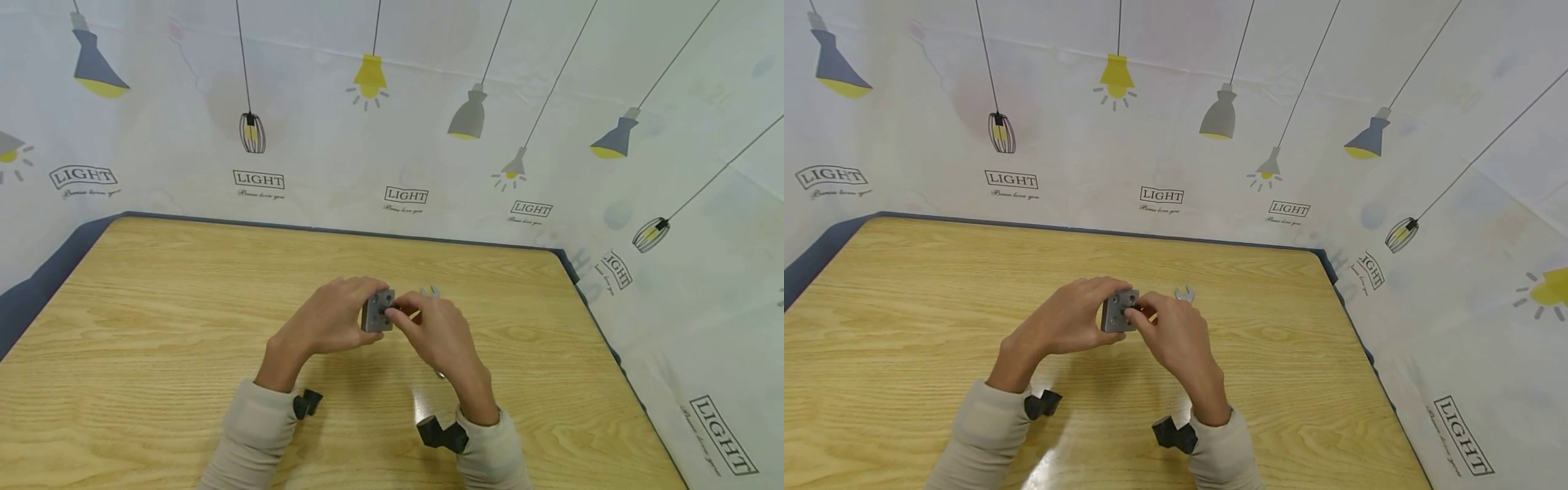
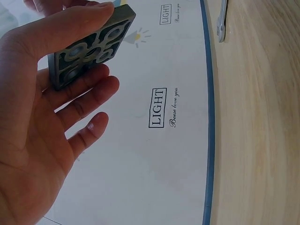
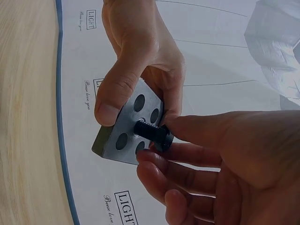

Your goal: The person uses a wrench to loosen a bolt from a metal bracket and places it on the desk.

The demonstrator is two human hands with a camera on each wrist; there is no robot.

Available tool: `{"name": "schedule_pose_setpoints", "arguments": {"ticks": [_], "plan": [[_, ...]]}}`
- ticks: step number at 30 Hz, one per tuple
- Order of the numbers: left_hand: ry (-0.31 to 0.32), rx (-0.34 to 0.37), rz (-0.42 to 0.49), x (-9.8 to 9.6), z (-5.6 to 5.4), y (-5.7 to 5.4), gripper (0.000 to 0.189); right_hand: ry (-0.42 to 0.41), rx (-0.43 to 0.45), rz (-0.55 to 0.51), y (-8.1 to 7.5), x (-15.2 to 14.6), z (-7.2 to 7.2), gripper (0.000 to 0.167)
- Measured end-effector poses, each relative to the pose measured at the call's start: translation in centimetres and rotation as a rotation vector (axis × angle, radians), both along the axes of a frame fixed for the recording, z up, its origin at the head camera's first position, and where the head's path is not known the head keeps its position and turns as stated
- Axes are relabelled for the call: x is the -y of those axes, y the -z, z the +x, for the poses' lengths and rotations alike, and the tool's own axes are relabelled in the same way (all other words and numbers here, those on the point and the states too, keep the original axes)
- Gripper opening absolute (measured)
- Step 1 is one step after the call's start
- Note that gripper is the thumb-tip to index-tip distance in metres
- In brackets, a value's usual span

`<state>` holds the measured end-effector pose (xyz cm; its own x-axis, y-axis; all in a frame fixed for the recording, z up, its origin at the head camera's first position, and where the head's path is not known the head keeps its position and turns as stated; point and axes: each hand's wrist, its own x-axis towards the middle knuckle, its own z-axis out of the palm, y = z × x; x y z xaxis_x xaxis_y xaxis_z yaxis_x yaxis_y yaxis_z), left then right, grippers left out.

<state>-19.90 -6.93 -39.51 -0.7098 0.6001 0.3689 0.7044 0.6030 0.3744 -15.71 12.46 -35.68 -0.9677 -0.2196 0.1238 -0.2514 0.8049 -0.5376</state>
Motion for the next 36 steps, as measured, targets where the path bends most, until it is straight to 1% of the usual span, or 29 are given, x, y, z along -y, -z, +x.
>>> {"name": "schedule_pose_setpoints", "arguments": {"ticks": [12,17,21,26,31,36], "plan": [[0.003,0.01,0.005,-0.05,0.0,-0.02,0.069,-0.048,-0.051,0.004,0.1,-0.24,0.0,0.021],[0.003,0.006,0.005,-0.03,0.01,-0.09,0.068,-0.055,-0.058,0.002,0.11,-0.25,-0.02,0.021],[0.0,-0.001,0.006,-0.04,0.0,-0.12,0.068,-0.045,-0.055,-0.007,0.12,-0.2,-0.09,0.026],[-0.005,-0.001,0.004,-0.04,0.0,-0.07,0.069,-0.015,-0.028,-0.018,0.02,-0.15,0.03,0.035],[-0.007,0.004,0.001,-0.06,-0.03,-0.07,0.069,0.022,-0.003,-0.024,-0.02,-0.07,0.0,0.026],[-0.006,0.004,0.003,-0.08,-0.02,-0.07,0.068,0.019,-0.006,-0.009,0.02,-0.01,-0.05,0.022]]}}
